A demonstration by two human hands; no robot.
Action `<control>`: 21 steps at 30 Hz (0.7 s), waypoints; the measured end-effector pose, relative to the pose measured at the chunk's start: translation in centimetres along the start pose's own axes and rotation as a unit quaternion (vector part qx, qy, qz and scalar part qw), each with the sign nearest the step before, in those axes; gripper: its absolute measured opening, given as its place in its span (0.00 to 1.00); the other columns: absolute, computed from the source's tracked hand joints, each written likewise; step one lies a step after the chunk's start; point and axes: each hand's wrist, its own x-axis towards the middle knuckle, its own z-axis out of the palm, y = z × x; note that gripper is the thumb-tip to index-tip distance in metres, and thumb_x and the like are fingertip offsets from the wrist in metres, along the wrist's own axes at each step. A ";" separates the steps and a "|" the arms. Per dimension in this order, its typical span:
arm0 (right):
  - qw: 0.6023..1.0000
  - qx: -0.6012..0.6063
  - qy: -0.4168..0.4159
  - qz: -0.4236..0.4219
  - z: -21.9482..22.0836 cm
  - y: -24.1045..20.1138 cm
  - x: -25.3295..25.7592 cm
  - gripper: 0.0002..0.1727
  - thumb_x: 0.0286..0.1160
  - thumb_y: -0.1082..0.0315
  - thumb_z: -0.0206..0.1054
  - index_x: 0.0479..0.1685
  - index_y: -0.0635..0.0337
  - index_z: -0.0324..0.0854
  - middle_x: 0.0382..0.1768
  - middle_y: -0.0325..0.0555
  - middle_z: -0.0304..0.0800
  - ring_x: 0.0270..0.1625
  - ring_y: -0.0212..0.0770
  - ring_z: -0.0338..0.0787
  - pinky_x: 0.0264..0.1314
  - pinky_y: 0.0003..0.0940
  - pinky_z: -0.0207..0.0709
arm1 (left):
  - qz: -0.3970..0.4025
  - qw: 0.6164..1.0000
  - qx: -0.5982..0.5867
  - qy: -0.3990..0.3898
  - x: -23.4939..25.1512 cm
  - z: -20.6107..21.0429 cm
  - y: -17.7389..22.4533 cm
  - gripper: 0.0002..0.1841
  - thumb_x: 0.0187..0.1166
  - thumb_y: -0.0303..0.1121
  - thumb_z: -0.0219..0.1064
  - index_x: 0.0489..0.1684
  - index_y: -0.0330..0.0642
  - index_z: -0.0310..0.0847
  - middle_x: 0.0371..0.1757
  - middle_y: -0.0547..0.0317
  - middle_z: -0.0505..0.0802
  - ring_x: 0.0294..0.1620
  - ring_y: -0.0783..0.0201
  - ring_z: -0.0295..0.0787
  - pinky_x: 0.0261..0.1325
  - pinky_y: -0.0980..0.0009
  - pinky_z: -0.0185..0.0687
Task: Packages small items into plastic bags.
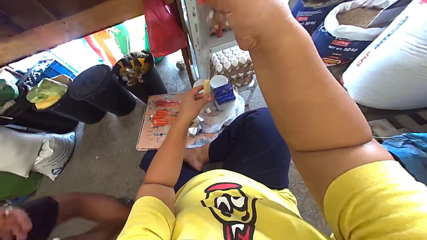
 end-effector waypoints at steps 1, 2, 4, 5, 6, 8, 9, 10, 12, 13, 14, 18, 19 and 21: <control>1.000 0.000 -0.001 0.004 0.5 0.3 -0.6 0.08 0.74 0.80 0.70 0.28 0.62 0.82 0.26 0.39 0.84 0.34 0.29 0.88 0.43 0.23 0.85 | -0.001 0.998 0.057 0.002 -0.8 -1.1 -0.4 0.32 0.72 0.30 0.78 0.78 0.36 0.76 0.63 0.48 0.92 0.63 0.61 0.90 0.70 0.58 0.83; 1.000 0.002 -0.003 0.010 0.9 0.9 -1.1 0.07 0.72 0.80 0.72 0.29 0.62 0.84 0.27 0.40 0.86 0.35 0.30 0.88 0.43 0.24 0.85 | -0.003 0.993 0.113 0.019 -1.6 -2.3 -1.1 0.33 0.71 0.35 0.80 0.79 0.39 0.77 0.70 0.48 0.89 0.70 0.57 0.86 0.76 0.54 0.79; 0.999 0.015 -0.036 0.003 1.4 2.6 -1.8 0.01 0.74 0.78 0.71 0.38 0.65 0.87 0.36 0.43 0.91 0.43 0.32 0.91 0.52 0.28 0.86 | 0.003 0.976 0.198 0.087 -3.2 -4.6 -2.9 0.31 0.72 0.42 0.80 0.74 0.40 0.81 0.75 0.44 0.84 0.77 0.50 0.79 0.80 0.48 0.73; 0.998 0.016 -0.061 -0.006 1.6 3.7 -2.1 0.03 0.76 0.77 0.70 0.44 0.66 0.87 0.42 0.44 0.93 0.48 0.33 0.92 0.58 0.30 0.86 | -0.002 0.966 0.227 0.121 -4.0 -5.7 -4.0 0.31 0.72 0.44 0.79 0.73 0.39 0.82 0.76 0.41 0.83 0.79 0.47 0.77 0.82 0.47 0.71; 0.997 0.016 -0.078 -0.007 1.9 4.9 -2.7 0.06 0.78 0.74 0.69 0.48 0.66 0.87 0.46 0.44 0.93 0.50 0.33 0.92 0.61 0.31 0.86 | -0.020 0.959 0.238 0.150 -4.9 -6.6 -5.3 0.31 0.71 0.46 0.80 0.73 0.39 0.82 0.76 0.38 0.82 0.78 0.45 0.76 0.80 0.46 0.71; 0.995 0.026 -0.095 0.003 2.4 7.6 -4.0 0.08 0.80 0.72 0.67 0.51 0.65 0.86 0.48 0.42 0.93 0.52 0.32 0.92 0.63 0.32 0.86 | -0.074 0.956 0.226 0.170 -6.5 -7.6 -7.5 0.35 0.68 0.46 0.83 0.74 0.37 0.81 0.71 0.32 0.82 0.66 0.43 0.81 0.68 0.46 0.77; 0.995 0.026 -0.100 0.012 2.6 9.1 -4.6 0.09 0.80 0.71 0.67 0.52 0.65 0.86 0.49 0.42 0.93 0.52 0.32 0.92 0.63 0.33 0.86 | -0.108 0.958 0.208 0.163 -7.1 -7.6 -8.6 0.37 0.66 0.45 0.84 0.76 0.38 0.79 0.70 0.32 0.82 0.61 0.44 0.82 0.64 0.46 0.80; 0.994 0.022 -0.104 0.021 2.8 10.7 -5.2 0.10 0.80 0.70 0.67 0.54 0.65 0.86 0.50 0.43 0.93 0.53 0.32 0.92 0.64 0.33 0.85 | -0.131 0.961 0.191 0.152 -7.5 -7.5 -9.6 0.38 0.65 0.44 0.85 0.77 0.39 0.78 0.70 0.34 0.82 0.57 0.46 0.85 0.60 0.47 0.83; 0.994 0.011 -0.109 0.024 3.1 13.9 -6.3 0.11 0.81 0.68 0.68 0.56 0.64 0.86 0.51 0.44 0.94 0.55 0.33 0.92 0.66 0.36 0.85 | -0.144 0.966 0.162 0.142 -7.7 -6.6 -11.7 0.36 0.68 0.41 0.84 0.77 0.38 0.78 0.68 0.39 0.86 0.53 0.51 0.89 0.59 0.51 0.86; 0.994 0.009 -0.109 0.024 3.2 15.4 -6.8 0.12 0.81 0.68 0.68 0.56 0.64 0.87 0.50 0.44 0.94 0.55 0.33 0.92 0.66 0.36 0.85 | -0.137 0.969 0.148 0.145 -7.7 -6.0 -12.3 0.32 0.72 0.40 0.81 0.75 0.37 0.79 0.67 0.40 0.87 0.53 0.54 0.91 0.61 0.54 0.87; 0.994 0.009 -0.108 0.026 3.4 16.7 -7.2 0.11 0.81 0.69 0.68 0.55 0.65 0.87 0.50 0.45 0.94 0.54 0.33 0.93 0.65 0.37 0.86 | -0.122 0.971 0.137 0.152 -7.5 -5.5 -12.8 0.26 0.77 0.38 0.77 0.72 0.36 0.82 0.64 0.41 0.89 0.53 0.55 0.91 0.62 0.56 0.87; 0.994 0.022 -0.093 0.051 4.0 19.9 -8.9 0.10 0.81 0.69 0.68 0.52 0.64 0.88 0.48 0.43 0.95 0.52 0.31 0.92 0.64 0.35 0.85 | -0.071 0.969 0.140 0.191 -6.4 -3.8 -14.2 0.15 0.91 0.35 0.58 0.56 0.33 0.88 0.49 0.48 0.95 0.46 0.61 0.94 0.58 0.59 0.88; 0.994 0.027 -0.088 0.051 4.2 20.6 -9.1 0.09 0.81 0.69 0.68 0.51 0.64 0.88 0.47 0.42 0.95 0.51 0.30 0.92 0.63 0.34 0.85 | -0.064 0.966 0.141 0.205 -6.2 -3.6 -14.2 0.16 0.93 0.35 0.55 0.56 0.32 0.87 0.48 0.49 0.95 0.43 0.63 0.93 0.56 0.61 0.88; 0.994 0.039 -0.082 0.053 4.5 21.6 -9.6 0.08 0.80 0.69 0.69 0.49 0.64 0.89 0.44 0.41 0.94 0.49 0.27 0.91 0.61 0.32 0.84 | -0.058 0.961 0.141 0.229 -5.9 -3.4 -14.1 0.17 0.94 0.33 0.50 0.62 0.30 0.82 0.50 0.48 0.95 0.43 0.62 0.94 0.56 0.61 0.90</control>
